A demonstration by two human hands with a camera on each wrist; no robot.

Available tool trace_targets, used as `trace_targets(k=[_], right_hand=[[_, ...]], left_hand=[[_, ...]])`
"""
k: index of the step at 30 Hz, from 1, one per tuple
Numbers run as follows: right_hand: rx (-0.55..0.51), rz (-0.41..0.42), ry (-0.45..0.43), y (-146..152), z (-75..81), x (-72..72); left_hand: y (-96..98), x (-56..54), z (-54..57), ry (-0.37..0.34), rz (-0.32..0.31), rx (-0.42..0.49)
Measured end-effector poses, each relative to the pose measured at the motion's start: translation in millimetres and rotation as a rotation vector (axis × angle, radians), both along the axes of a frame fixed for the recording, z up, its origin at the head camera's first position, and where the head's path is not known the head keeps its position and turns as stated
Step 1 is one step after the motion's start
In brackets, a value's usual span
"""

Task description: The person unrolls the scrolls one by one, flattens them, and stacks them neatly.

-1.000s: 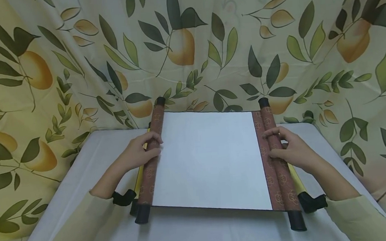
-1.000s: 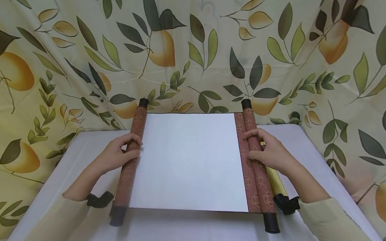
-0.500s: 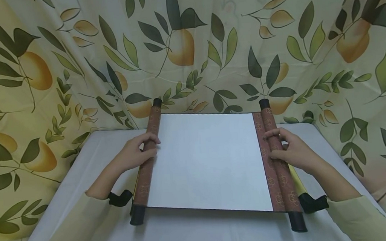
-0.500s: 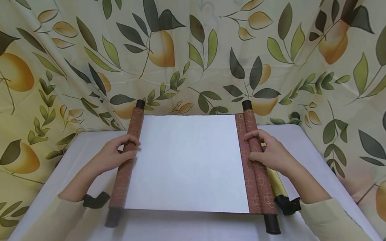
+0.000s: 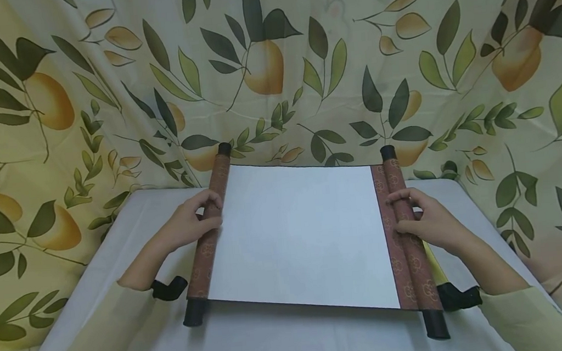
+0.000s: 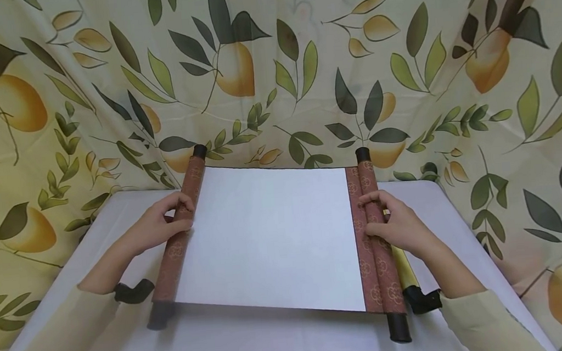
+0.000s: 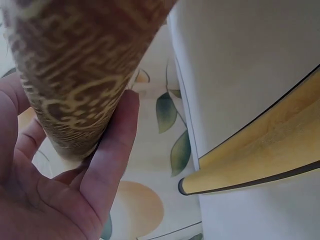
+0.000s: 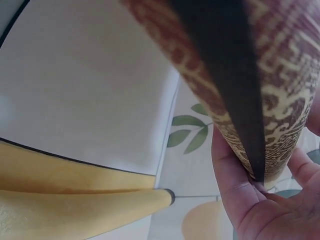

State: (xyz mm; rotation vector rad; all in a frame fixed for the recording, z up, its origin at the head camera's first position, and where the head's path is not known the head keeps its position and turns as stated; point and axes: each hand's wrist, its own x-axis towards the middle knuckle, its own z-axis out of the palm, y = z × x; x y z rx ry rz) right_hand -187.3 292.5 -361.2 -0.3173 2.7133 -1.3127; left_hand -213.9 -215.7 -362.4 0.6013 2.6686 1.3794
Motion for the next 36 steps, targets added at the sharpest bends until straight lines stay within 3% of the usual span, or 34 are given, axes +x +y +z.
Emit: trace_targets(k=[9, 17, 25, 36], right_hand=[[0.010, 0.009, 0.002, 3.6, -2.8, 0.3], [0.016, 0.027, 0.007, 3.5, -2.7, -2.8], [0.028, 0.022, 0.002, 4.9, -1.3, -4.2], [0.027, 0.007, -0.027, 7.8, -2.8, -5.2]], left_hand=[[-7.7, -4.5, -1.9, -0.092, -0.053, 0.065], [-8.4, -2.9, -3.7, -0.128, -0.022, 0.049], [-13.7, -2.3, -1.0, -0.076, -0.004, 0.031], [-16.8, -0.3, -3.3, -0.016, 0.000, -0.076]])
